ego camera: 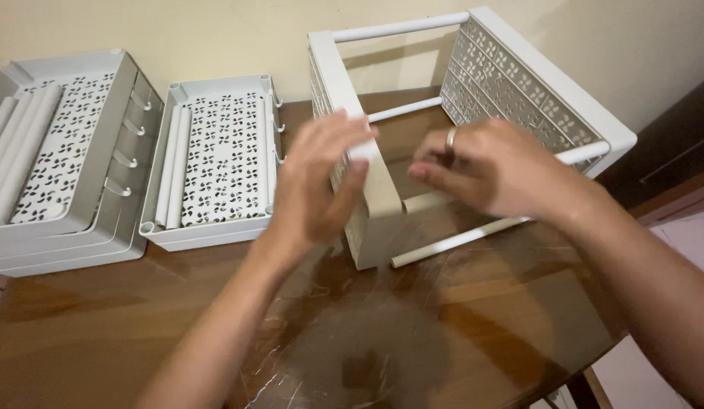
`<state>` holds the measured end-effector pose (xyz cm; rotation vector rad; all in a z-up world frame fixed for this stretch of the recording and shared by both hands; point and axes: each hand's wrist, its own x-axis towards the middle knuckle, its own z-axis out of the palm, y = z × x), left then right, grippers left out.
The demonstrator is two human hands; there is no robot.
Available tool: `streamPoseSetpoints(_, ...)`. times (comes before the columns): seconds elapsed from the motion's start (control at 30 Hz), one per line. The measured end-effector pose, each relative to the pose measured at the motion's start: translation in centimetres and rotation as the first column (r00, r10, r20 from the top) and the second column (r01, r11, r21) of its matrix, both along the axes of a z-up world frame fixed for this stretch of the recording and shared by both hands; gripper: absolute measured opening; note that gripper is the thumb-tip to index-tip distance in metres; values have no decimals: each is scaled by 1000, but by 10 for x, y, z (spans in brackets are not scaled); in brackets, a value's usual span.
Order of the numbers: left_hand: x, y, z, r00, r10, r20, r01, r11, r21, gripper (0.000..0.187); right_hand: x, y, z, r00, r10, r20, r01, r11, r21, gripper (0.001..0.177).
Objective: The person assembles white plastic trays with perforated inserts and cylindrical rods. They insert rods into corner holes, stack trays, and connect a frame structure using rods and corner pieces. The person handles trays and rods repeatedly, aligning and securing components on a wooden table.
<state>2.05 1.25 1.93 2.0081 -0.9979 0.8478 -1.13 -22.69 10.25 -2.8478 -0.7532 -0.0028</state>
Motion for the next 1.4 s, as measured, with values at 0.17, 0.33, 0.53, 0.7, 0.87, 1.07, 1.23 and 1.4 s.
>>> streamPoseSetpoints(0.17,48,-3,31,993,46,-113,-56,995,-86,25,30,4,15,987,-124,106,125,992,-6,41)
streamPoseSetpoints(0.33,89,-24,53,957,215,-193,-208,976,59,28,74,7,26,970,-84,228,40,980,193,38)
streamPoseSetpoints(0.53,137,-38,63,916,328,-231,-295,941,167,36,130,9,28,954,-46,297,-6,985,174,40)
streamPoseSetpoints(0.7,181,-41,59,860,428,-277,-376,899,222,46,178,9,22,944,-68,322,53,997,56,45)
streamPoseSetpoints(0.87,209,-41,49,779,480,-403,-391,875,286,51,225,5,7,941,-62,333,81,996,-46,54)
streamPoseSetpoints(1.07,223,-38,42,714,388,-583,-310,921,234,39,248,13,-13,965,-147,219,204,942,-265,46)
streamPoseSetpoints(1.23,214,-41,48,767,391,-510,-334,920,203,31,234,12,-2,950,-207,235,270,921,-279,35)
streamPoseSetpoints(1.4,177,-46,85,886,348,-308,-343,937,74,24,190,-8,26,865,-105,490,117,993,7,29)
